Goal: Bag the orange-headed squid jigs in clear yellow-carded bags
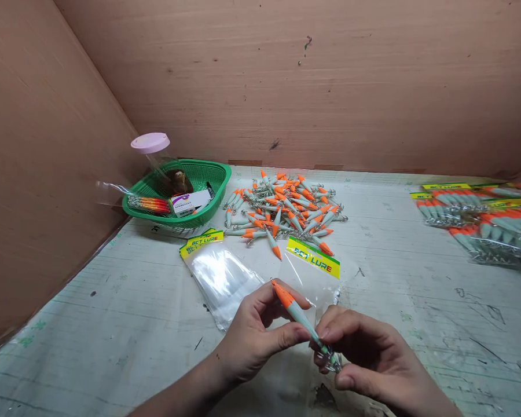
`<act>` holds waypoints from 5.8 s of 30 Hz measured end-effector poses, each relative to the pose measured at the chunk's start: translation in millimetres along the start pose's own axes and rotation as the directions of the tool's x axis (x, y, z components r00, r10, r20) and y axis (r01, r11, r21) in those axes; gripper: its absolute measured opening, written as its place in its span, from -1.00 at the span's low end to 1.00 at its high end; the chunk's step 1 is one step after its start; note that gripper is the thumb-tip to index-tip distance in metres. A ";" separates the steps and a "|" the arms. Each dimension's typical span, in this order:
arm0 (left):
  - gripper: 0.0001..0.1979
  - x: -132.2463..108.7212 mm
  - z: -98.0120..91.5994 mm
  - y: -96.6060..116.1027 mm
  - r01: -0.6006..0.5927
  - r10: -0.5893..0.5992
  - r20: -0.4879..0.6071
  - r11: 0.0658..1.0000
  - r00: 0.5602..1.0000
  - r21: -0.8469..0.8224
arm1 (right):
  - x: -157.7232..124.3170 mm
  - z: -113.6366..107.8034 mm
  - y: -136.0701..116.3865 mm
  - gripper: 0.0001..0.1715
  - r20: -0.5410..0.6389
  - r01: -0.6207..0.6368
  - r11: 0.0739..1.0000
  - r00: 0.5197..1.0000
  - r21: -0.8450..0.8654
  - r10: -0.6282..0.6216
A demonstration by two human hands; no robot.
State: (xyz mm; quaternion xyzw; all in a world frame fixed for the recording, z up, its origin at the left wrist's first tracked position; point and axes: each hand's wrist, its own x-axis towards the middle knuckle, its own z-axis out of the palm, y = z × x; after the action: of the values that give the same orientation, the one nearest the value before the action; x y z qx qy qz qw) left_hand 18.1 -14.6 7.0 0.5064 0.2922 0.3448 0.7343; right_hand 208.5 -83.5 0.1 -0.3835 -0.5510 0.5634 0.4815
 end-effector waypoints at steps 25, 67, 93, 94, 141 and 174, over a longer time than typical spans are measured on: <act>-0.35 14.0 -5.6 -4.1 -0.024 -0.134 -0.466 0.948 0.875 -0.317 | 1.3 -3.3 0.9 -0.78 -0.044 0.181 0.964 0.980 -0.193 -0.193; -0.58 4.8 16.1 -12.3 0.141 -0.332 -0.208 0.776 0.920 -0.615 | 11.2 15.1 6.6 -0.64 -0.019 0.310 0.412 0.780 -0.857 -0.626; -0.66 6.1 16.7 -22.3 0.139 -0.406 -0.226 0.695 0.885 -0.705 | 12.3 23.4 6.2 -0.62 0.350 0.485 0.204 0.811 -0.850 -0.469; -0.64 5.7 16.5 -22.7 0.122 -0.385 -0.230 0.701 0.894 -0.703 | 13.2 24.9 6.5 -0.64 0.316 0.476 0.219 0.800 -0.852 -0.509; -0.86 15.8 -2.2 11.7 0.036 -0.401 -0.373 0.720 0.837 -0.693 | 45.7 -115.3 11.1 -0.76 0.172 0.197 0.104 0.963 -0.975 -0.208; -0.82 21.0 -3.2 -1.0 0.068 -0.411 -0.344 0.720 0.844 -0.691 | -42.8 -16.1 -16.5 -0.68 -0.103 0.105 0.993 0.989 -0.055 -0.111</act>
State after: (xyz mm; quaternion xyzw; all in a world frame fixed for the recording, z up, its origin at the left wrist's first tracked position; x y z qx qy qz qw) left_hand 28.2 3.7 3.4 0.0726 0.3885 0.4363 0.8084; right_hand 236.4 -121.9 10.6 -0.3943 -0.5584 0.5015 0.5302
